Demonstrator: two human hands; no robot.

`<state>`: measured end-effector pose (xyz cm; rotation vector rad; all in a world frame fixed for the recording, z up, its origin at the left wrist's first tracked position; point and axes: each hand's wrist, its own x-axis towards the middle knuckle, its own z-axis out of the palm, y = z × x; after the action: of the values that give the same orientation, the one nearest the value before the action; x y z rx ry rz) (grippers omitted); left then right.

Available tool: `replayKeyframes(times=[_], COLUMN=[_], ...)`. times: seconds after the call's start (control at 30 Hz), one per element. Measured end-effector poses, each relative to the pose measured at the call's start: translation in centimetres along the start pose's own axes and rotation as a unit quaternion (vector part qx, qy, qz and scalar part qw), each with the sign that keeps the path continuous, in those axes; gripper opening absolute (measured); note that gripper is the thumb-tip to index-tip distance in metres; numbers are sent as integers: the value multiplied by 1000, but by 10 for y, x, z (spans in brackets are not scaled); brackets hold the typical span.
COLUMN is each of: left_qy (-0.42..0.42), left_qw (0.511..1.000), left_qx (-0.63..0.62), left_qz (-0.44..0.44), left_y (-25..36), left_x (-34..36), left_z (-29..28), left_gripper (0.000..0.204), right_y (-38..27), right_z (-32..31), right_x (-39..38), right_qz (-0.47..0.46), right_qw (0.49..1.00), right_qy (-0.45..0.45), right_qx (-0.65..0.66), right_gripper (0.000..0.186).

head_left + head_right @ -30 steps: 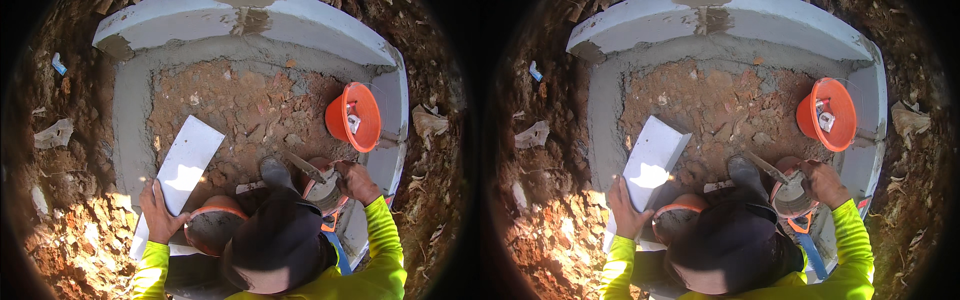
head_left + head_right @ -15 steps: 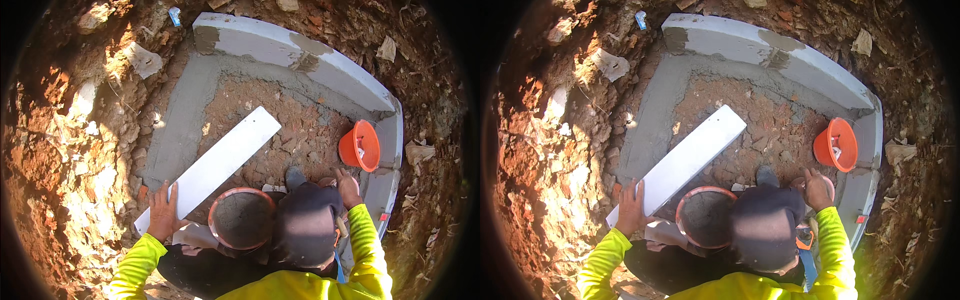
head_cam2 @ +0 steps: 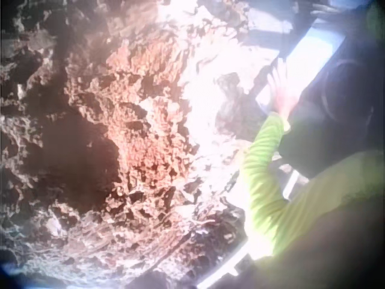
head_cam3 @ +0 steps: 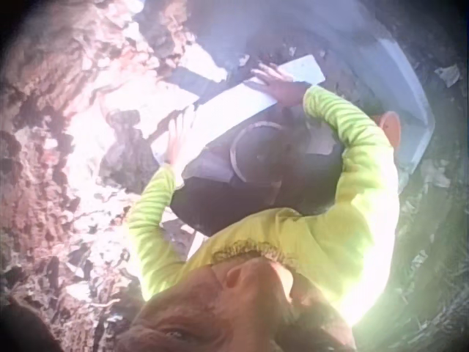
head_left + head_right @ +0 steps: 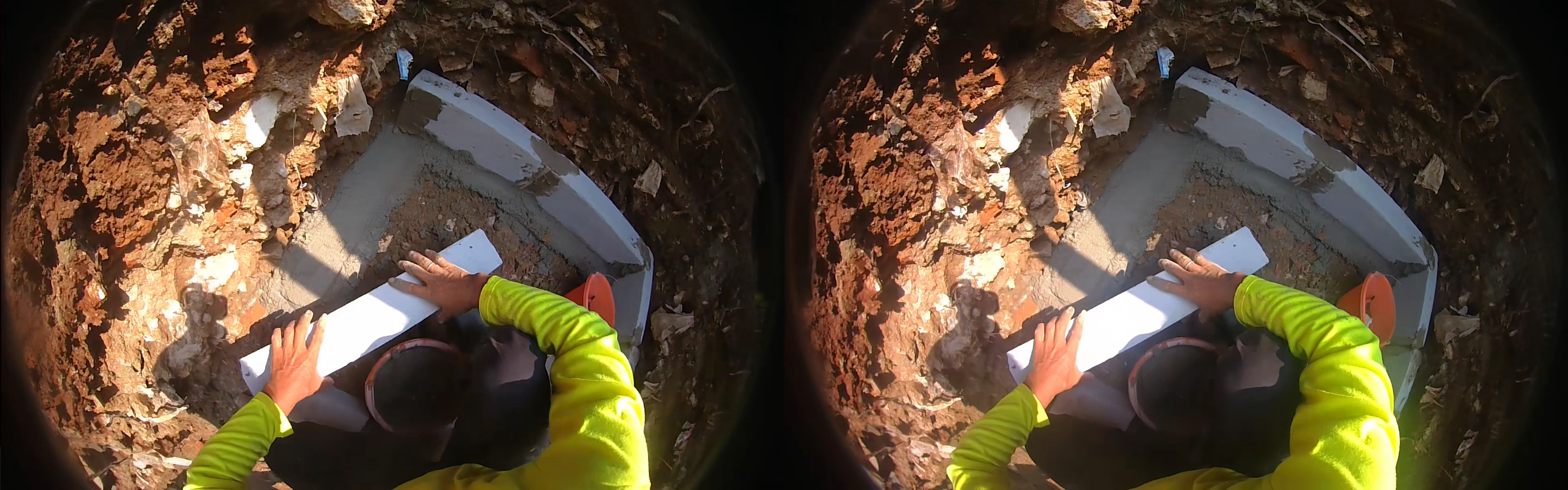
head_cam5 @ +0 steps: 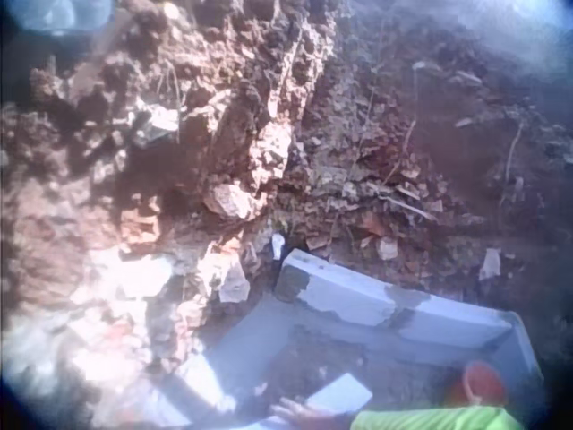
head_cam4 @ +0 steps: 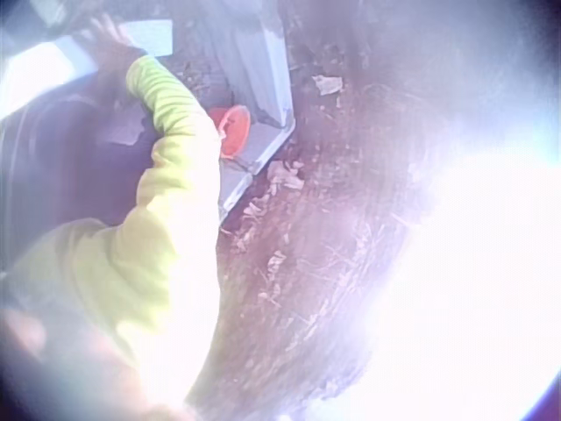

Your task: The person places white concrete blocks into a dug-out area, applies mortar from a bucket using a trowel, and uses a level and hammer to align and secure the blocks. The person repeatedly scoops mortar, spreads it between blocks, and taps them into position.

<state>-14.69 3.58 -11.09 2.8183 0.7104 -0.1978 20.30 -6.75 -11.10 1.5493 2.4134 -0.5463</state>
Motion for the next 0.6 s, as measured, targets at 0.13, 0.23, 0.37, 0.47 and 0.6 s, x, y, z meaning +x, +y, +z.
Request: replayKeyframes(times=[0.13, 0.23, 0.37, 0.47, 0.6], left_qy=[-12, -20, -44, -29, 49], left_qw=[1000, 998, 998, 997, 995], left_qx=[0, -57, -41, -71, -82], left_qz=[9, 2, -20, -25, -34], left_y=[-13, -11, 3, 21, 35], left_x=[2, 0, 7, 24, 45], left_z=[13, 4, -22, -61, -101], left_gripper=[98, 95, 98, 103, 110], right_y=[12, 18, 35, 62, 104], right_z=[13, 11, 5, -20, -79], right_x=[9, 12, 8, 2, 7], right_qz=[-19, -54, -106, -102, -147], right_qw=[998, 995, 984, 982, 974], right_qy=[38, 71, 135, 157, 167], right_qx=[44, 50, 42, 9, -37], right_gripper=[110, 93, 82, 78, 78])
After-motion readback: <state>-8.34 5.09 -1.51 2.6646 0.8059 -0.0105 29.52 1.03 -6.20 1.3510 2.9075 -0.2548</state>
